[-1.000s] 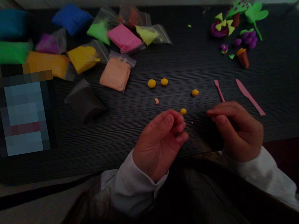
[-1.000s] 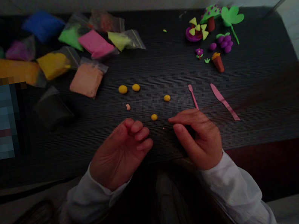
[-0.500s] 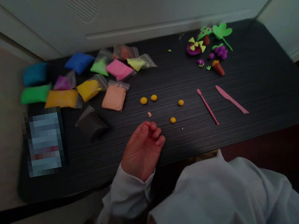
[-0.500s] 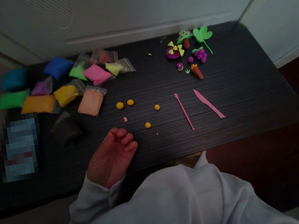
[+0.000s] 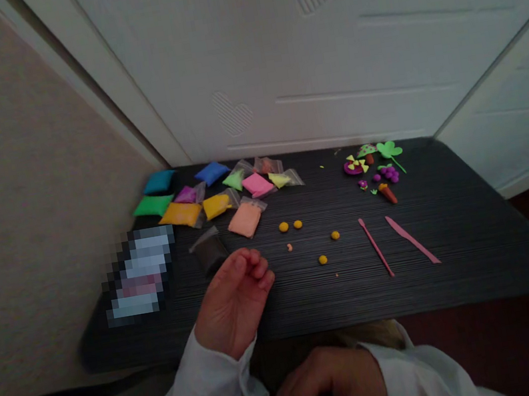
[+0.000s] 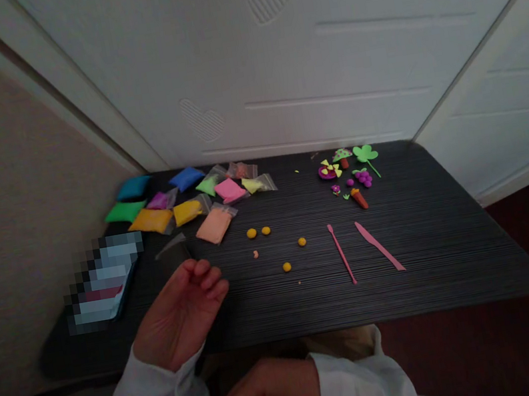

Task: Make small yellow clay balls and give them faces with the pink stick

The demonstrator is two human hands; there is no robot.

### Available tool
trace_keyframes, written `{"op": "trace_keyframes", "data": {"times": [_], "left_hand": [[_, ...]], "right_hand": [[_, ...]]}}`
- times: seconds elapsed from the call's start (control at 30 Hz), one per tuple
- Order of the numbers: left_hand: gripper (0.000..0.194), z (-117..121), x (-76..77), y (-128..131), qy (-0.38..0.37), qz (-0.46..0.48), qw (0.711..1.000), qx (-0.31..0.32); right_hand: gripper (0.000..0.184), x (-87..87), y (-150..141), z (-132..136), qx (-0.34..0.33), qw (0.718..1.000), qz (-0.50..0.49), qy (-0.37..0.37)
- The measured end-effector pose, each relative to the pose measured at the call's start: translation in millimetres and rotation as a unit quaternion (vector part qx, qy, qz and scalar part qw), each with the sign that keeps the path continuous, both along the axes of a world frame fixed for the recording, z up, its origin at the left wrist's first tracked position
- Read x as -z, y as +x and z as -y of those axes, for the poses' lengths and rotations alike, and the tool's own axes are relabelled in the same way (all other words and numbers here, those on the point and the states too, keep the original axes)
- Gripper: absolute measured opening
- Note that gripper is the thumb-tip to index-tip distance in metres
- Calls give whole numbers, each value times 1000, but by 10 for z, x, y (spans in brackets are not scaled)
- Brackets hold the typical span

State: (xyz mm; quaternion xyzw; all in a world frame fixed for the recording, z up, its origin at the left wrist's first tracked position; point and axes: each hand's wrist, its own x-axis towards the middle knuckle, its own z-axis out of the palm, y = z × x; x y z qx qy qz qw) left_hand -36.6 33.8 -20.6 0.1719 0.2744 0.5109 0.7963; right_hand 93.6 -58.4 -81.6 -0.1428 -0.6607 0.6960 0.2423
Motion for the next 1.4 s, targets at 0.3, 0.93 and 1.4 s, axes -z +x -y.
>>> {"op": "trace_keyframes", "data": {"times": [0.3, 0.93, 1.4], "left_hand": [[8, 213, -435, -18, 120, -3, 993, 21], [11, 931, -604, 169, 46, 85, 978, 183], [16, 787, -472, 307, 5, 102, 976, 191]], "right_hand": [[47, 344, 324, 86, 136, 964, 220, -59], [24, -1133, 628, 584, 437, 815, 216, 313], [36, -1184, 478, 342, 521, 767, 135, 350]]}}
